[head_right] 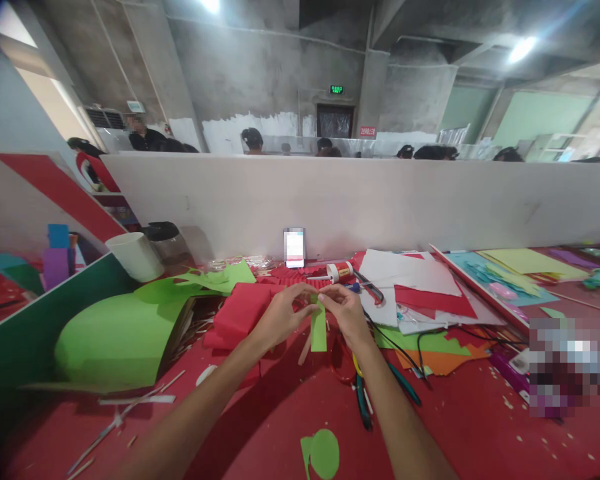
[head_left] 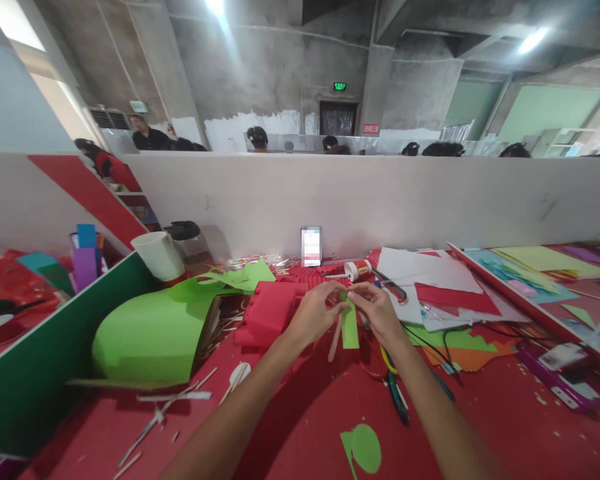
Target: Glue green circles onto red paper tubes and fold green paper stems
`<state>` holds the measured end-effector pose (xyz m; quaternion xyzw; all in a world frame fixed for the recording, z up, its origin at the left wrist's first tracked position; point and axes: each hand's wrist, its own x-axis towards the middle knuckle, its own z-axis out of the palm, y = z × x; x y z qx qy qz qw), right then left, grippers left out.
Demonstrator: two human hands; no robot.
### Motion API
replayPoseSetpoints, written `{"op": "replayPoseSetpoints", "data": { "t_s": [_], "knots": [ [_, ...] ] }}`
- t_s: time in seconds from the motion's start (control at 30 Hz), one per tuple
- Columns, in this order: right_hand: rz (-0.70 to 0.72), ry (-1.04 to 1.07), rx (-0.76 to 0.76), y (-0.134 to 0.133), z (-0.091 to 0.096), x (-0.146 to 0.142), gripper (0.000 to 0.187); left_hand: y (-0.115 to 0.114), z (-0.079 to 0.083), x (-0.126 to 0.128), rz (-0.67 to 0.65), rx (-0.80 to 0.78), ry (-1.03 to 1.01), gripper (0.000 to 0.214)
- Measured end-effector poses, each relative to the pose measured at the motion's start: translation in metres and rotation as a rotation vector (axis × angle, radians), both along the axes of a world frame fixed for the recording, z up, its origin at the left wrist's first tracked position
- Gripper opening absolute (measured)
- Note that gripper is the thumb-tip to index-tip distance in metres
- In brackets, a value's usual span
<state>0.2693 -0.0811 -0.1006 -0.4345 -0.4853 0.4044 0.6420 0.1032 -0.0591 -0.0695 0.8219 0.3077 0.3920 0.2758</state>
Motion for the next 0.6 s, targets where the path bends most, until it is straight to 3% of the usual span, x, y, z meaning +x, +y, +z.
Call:
{"op": "replayPoseSetpoints", "data": {
  "t_s": [0.2,0.37,0.6],
  "knots": [
    [0.073,-0.044,-0.015,-0.0008,0.0027,0.0011,0.032,0.0041,-0.0009,-0.0018,0.123,0.01,0.012,0.013],
    [-0.019,-0.216,0.059,-0.002,0.005,0.0029,0.027,0.0061,-0.0017,-0.0025,0.116,0.038,0.0,0.014],
    [-0.025,-0.285,0.094,-0.0037,0.0077,0.0029,0.022,0.0037,0.0004,-0.0024,0.046,-0.087,-0.028,0.02]
  ]
}}
